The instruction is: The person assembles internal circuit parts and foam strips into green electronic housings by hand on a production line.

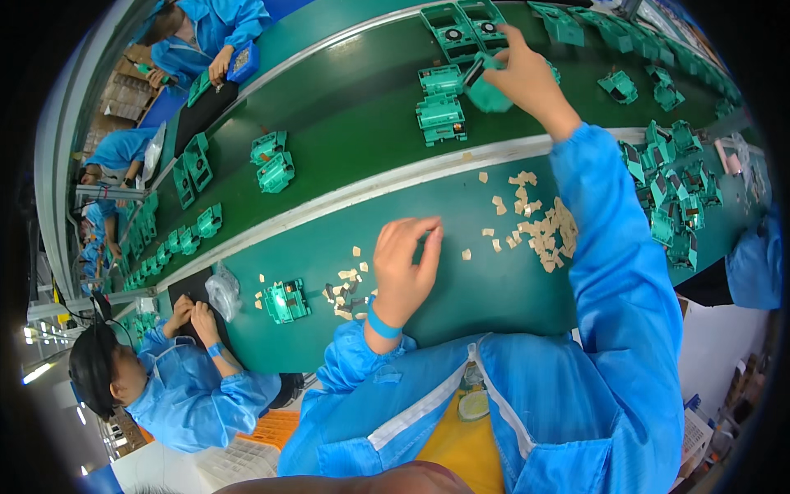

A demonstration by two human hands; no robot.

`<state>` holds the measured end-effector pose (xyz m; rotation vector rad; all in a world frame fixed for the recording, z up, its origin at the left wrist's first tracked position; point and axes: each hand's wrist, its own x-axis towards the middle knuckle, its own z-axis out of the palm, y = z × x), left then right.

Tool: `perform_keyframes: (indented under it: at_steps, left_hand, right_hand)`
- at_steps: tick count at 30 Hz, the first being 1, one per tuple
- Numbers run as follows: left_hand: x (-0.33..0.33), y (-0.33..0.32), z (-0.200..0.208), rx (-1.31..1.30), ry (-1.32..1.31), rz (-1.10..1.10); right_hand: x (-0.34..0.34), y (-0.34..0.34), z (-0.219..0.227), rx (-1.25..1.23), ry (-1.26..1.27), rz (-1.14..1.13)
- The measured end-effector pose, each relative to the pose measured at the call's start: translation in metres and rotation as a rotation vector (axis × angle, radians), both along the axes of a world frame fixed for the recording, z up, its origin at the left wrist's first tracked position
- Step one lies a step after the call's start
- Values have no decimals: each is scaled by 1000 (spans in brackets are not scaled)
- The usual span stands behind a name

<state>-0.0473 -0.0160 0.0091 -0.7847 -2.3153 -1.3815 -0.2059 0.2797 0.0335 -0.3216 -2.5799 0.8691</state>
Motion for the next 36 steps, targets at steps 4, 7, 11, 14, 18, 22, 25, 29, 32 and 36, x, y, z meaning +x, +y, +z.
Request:
perform_keyframes:
  at_steps: [4, 7, 11, 14, 18, 22, 25, 29, 32, 36]
  left_hand:
    - [4, -3, 14, 118, -96, -35]
    - [6, -5, 15, 129, -194, -102]
    - [10, -9, 11, 35, -291, -175]
    - [18, 3, 15, -141, -195, -212]
    - [21, 11, -9, -447, 60, -294]
    - [16, 1, -5, -241, -99, -359]
    - [13, -2, 9, -55, -989, -322]
    - [14, -1, -13, -344, -703, -181]
    - [11, -2, -26, -340, -139, 114]
    - [15, -7, -8, -233, -276, -204]
  right_hand:
    - [69, -32, 39, -415, -712, 862]
    - [102, -66, 20, -415, -937, 1134]
    - [125, -69, 24, -272, -528, 832]
    - [151, -52, 7, -784, -298, 505]
    - [199, -45, -7, -1047, -189, 243]
    - [235, -33, -7, -1142, -185, 156]
    - [250, -34, -14, -1301, -223, 187]
    - [256, -50, -33, -1339, -345, 221]
    - [252, -57, -41, -1377, -386, 187]
    - [249, -56, -53, -1325, -411, 177]
